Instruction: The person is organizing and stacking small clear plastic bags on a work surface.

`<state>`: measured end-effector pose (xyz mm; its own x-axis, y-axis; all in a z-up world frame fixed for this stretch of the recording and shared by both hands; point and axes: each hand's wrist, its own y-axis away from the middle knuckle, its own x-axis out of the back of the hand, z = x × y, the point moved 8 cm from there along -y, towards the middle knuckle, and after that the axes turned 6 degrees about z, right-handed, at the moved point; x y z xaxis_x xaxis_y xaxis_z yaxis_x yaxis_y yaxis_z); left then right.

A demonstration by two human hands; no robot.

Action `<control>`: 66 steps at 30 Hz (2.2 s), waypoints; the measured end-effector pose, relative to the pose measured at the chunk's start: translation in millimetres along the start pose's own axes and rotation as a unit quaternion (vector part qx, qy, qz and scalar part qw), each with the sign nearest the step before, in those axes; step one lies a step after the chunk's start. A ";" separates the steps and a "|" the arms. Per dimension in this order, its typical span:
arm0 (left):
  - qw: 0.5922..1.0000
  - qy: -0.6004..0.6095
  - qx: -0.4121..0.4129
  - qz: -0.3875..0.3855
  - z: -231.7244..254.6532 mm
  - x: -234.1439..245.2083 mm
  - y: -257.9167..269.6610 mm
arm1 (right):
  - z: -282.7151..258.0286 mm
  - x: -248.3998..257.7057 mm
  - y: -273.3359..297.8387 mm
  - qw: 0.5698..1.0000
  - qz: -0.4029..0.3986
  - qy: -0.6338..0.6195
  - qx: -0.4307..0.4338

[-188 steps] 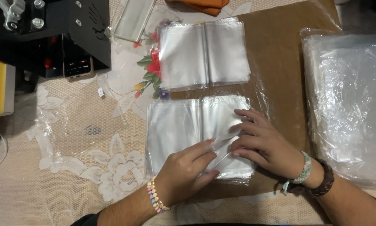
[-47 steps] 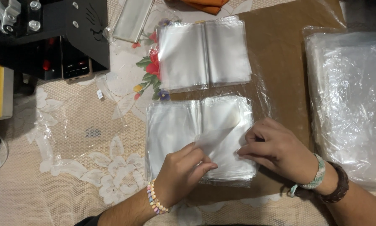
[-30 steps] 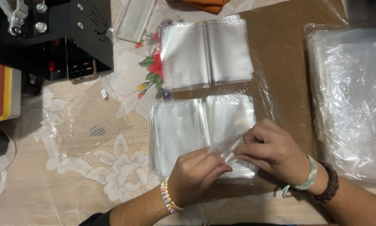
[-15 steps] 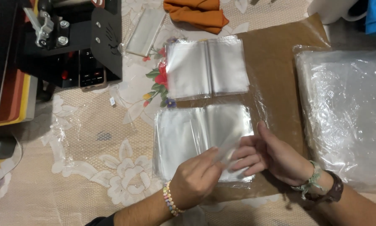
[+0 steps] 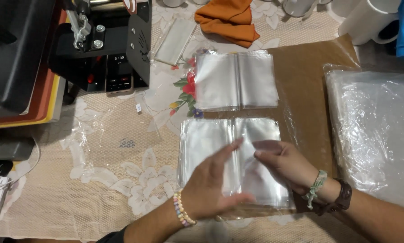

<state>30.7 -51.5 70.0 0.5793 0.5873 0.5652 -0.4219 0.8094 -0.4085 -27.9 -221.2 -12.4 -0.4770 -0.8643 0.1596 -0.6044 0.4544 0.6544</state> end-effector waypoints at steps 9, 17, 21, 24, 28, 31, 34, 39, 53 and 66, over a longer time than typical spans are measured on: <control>0.893 0.218 0.345 0.188 -82.5 70.4 1.8 | -88.0 -4.5 56.3 0.926 -0.100 0.188 0.311; 0.863 0.342 0.312 0.204 -114.8 62.1 -29.7 | -159.2 24.4 82.7 0.869 -0.038 0.127 0.477; 0.923 0.286 0.101 0.238 -95.5 65.3 -91.0 | -169.5 33.5 83.4 0.818 0.035 0.069 0.570; 0.946 0.233 0.061 0.217 -97.5 44.1 -129.5 | -157.8 59.2 75.1 0.785 0.172 0.034 0.595; 0.925 0.297 0.130 0.198 -107.1 -1.3 -159.3 | -111.6 98.2 40.3 0.776 0.297 -0.058 0.554; 0.918 0.345 0.126 0.150 -108.9 -41.5 -176.0 | -80.9 118.4 32.2 0.753 0.367 -0.078 0.540; 0.936 0.305 0.030 0.175 -105.9 -61.1 -186.7 | -61.0 129.2 30.3 0.756 0.386 -0.113 0.516; 0.933 0.297 0.120 0.163 -121.6 -80.6 -188.9 | -38.2 128.9 24.9 0.789 0.398 -0.100 0.458; 0.915 0.341 0.144 0.159 -117.0 -94.4 -197.8 | -18.3 133.8 -4.7 0.840 0.376 -0.152 0.362; 0.849 0.284 0.379 0.236 -195.7 43.5 -153.0 | -127.6 84.7 -108.7 0.942 0.140 -0.123 0.279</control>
<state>257.0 -149.4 16.9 0.3733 0.9259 -0.0576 -0.9029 0.3769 0.2068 78.8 -371.3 24.3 -0.7594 -0.6488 0.0476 -0.6416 0.7591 0.1101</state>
